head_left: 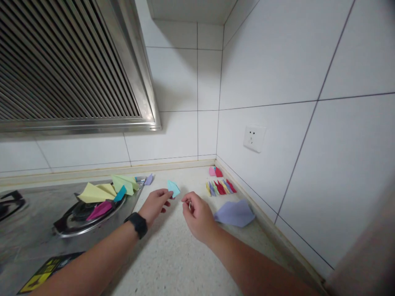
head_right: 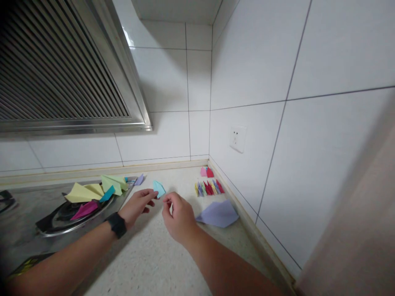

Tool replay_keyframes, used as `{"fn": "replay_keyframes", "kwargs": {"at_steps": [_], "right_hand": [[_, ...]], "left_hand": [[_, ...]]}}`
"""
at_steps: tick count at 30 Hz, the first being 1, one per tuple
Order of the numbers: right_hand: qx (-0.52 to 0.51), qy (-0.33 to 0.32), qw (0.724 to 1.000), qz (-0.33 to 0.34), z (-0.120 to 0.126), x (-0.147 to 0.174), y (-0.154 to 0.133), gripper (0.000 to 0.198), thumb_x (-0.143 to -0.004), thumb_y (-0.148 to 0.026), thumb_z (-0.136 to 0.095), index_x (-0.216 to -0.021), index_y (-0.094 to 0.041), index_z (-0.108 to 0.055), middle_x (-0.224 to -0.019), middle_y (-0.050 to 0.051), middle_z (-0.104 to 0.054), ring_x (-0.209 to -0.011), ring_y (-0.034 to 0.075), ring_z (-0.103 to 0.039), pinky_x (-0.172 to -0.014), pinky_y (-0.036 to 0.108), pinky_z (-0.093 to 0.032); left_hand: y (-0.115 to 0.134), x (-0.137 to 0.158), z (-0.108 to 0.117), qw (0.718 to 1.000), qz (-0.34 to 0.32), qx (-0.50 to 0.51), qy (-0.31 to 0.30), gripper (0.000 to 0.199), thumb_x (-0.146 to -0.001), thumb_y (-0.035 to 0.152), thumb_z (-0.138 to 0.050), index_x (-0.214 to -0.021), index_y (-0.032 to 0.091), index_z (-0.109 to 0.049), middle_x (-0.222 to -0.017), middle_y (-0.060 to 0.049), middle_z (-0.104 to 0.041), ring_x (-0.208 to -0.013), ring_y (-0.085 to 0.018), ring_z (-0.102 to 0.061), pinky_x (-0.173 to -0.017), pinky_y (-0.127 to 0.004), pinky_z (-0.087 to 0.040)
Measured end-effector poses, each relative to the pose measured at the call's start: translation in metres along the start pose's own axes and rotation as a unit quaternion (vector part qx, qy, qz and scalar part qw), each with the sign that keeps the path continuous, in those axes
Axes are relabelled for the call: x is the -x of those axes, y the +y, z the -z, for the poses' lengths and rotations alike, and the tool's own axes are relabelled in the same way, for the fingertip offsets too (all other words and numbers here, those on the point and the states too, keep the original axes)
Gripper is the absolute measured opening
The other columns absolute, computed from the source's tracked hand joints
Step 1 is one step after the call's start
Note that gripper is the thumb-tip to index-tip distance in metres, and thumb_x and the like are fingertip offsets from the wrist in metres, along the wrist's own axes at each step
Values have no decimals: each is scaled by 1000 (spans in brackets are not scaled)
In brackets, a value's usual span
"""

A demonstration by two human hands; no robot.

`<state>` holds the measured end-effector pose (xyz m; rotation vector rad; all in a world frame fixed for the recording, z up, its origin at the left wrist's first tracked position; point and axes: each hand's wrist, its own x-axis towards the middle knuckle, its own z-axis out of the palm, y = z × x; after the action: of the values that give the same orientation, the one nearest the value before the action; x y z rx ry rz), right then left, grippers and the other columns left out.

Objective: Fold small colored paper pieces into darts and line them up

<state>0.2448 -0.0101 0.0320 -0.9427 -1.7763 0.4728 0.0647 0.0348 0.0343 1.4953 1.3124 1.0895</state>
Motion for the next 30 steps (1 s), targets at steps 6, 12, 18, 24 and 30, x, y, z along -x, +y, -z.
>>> {"fn": "replay_keyframes", "kwargs": {"at_steps": [6,12,18,24,30], "right_hand": [[14,75,997,3,-3,-4,8,15,-80,-11,-46,-91,-20,-52,-76,0,-56,-65,14,-52,-59,23,-37],[5,147,989,-3,-6,-5,13,19,-78,-10,-47,-94,-21,-50,-76,1,-56,-64,15,-52,-60,26,-40],[10,142,990,3,-5,-4,12,27,-76,-10,-50,-99,-23,-50,-88,5,-60,-79,20,-58,-68,32,-45],[21,126,992,6,-2,-4,13,30,-73,-10,-52,-100,-24,-51,-89,4,-60,-83,21,-59,-71,33,-46],[30,130,991,5,-2,-7,14,28,-74,-10,-51,-98,-23,-51,-86,4,-59,-81,21,-58,-70,33,-45]], "left_hand": [[33,-100,-50,995,-22,-81,-44,34,-83,45,-51,-85,14,-61,-97,-11,-68,-67,-12,-60,-49,-18,-42],[42,-181,-119,981,-27,-162,-99,24,-81,34,-60,-76,11,-65,-87,-10,-70,-60,-11,-59,-47,-18,-41],[30,-224,-146,961,8,-240,-140,23,-87,33,-59,-82,10,-64,-81,-5,-67,-63,-11,-60,-56,-23,-49],[13,-239,-157,944,43,-284,-162,26,-91,35,-55,-98,12,-61,-89,-4,-65,-73,-13,-62,-66,-30,-54],[6,-243,-164,945,27,-293,-143,31,-83,41,-60,-77,11,-69,-71,-7,-70,-58,-13,-61,-52,-22,-46]]}}
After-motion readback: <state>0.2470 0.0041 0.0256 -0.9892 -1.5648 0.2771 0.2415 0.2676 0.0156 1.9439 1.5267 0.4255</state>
